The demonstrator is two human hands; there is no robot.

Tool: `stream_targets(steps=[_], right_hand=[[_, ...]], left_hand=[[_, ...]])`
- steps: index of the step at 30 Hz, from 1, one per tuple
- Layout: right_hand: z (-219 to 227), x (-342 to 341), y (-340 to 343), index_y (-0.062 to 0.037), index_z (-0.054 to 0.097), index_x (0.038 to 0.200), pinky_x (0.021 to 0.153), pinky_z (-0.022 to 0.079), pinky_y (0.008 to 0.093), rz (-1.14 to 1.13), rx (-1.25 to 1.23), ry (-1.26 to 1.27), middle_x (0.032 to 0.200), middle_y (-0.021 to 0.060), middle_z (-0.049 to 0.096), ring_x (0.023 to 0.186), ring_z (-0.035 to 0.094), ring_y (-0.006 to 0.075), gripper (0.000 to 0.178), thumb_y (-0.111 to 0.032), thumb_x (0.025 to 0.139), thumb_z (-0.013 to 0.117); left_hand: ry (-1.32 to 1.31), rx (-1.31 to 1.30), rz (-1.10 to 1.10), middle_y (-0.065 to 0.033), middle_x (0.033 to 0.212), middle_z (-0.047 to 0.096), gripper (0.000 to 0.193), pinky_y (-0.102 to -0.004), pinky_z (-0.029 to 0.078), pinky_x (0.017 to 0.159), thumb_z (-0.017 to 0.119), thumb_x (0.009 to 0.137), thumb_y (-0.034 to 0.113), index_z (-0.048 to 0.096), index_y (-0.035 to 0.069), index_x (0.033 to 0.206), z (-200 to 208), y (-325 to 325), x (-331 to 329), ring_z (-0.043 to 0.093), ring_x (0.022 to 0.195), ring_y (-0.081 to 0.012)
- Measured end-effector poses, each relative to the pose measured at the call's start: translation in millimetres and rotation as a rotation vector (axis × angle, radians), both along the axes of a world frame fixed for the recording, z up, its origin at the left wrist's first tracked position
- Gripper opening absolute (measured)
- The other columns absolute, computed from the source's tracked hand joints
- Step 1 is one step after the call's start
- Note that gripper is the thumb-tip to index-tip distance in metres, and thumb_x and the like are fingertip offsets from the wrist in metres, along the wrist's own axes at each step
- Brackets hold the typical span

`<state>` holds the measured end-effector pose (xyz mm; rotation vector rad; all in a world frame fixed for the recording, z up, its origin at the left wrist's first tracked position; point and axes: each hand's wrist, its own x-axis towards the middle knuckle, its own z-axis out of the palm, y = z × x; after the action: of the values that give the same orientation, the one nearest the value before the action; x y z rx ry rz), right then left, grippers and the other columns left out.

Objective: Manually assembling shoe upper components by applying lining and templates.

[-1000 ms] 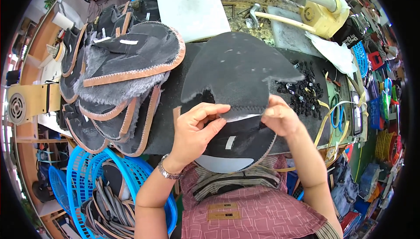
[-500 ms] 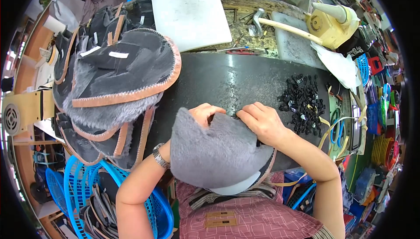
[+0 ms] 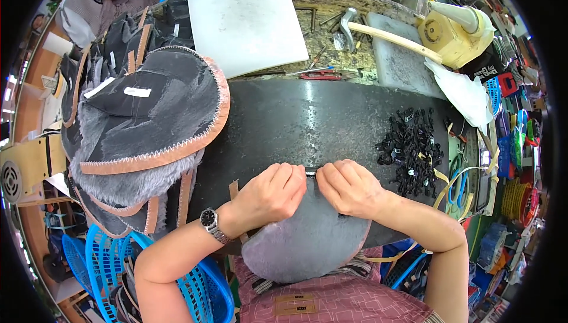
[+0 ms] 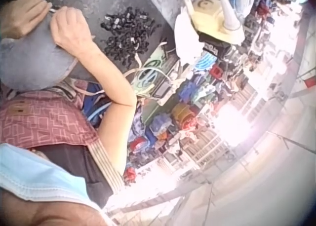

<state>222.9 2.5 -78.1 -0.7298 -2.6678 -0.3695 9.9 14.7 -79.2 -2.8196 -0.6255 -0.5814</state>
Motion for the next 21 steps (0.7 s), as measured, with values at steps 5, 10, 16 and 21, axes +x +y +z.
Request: stream_targets(steps=[5, 10, 16, 21], right_hand=[[5.1, 1.3, -4.8, 0.0028, 0.060, 0.090, 0.068, 0.048, 0.0275, -0.003, -0.148, -0.049, 0.092, 0.0110, 0.056, 0.083, 0.055, 0.0202, 0.034, -0.015, 0.062, 0.057], [10.6, 25.8, -7.2, 0.0037, 0.060, 0.097, 0.074, 0.049, 0.0263, 0.081, -0.306, -0.008, 0.097, 0.0133, 0.057, 0.088, 0.056, 0.0230, 0.039, -0.013, 0.062, 0.058], [19.7, 44.7, -8.8, -0.0047, 0.059, 0.112, 0.093, 0.039, 0.0401, 0.092, -0.572, -0.012, 0.119, 0.0065, 0.056, 0.104, 0.052, 0.0224, 0.068, -0.034, 0.053, 0.071], [26.2, 38.8, -8.7, -0.0081, 0.057, 0.116, 0.081, 0.042, 0.0338, 0.136, -0.465, -0.077, 0.117, 0.0071, 0.055, 0.090, 0.054, 0.0201, 0.069, -0.032, 0.053, 0.072]], left_hand=[[0.221, 0.079, -0.008, -0.0124, 0.087, 0.058, 0.028, -0.0263, 0.045, 0.065, 0.057, 0.072, 0.012, 0.062, -0.008, 0.091, 5.9, -5.7, 4.0, 0.052, 0.075, -0.0185], [0.199, -0.067, -0.053, -0.0130, 0.093, 0.057, 0.034, -0.0275, 0.048, 0.071, 0.058, 0.071, 0.010, 0.061, -0.007, 0.100, 11.6, -21.4, -9.0, 0.054, 0.083, -0.0205], [0.110, -0.223, -0.192, -0.0138, 0.112, 0.055, 0.037, -0.0289, 0.048, 0.081, 0.056, 0.069, 0.011, 0.060, -0.006, 0.102, 7.9, -19.3, -13.9, 0.053, 0.096, -0.0215], [0.051, -0.453, -0.259, -0.0109, 0.111, 0.057, 0.034, -0.0299, 0.048, 0.081, 0.057, 0.068, 0.008, 0.060, -0.004, 0.100, 16.9, -2.1, -14.7, 0.054, 0.097, -0.0216]])
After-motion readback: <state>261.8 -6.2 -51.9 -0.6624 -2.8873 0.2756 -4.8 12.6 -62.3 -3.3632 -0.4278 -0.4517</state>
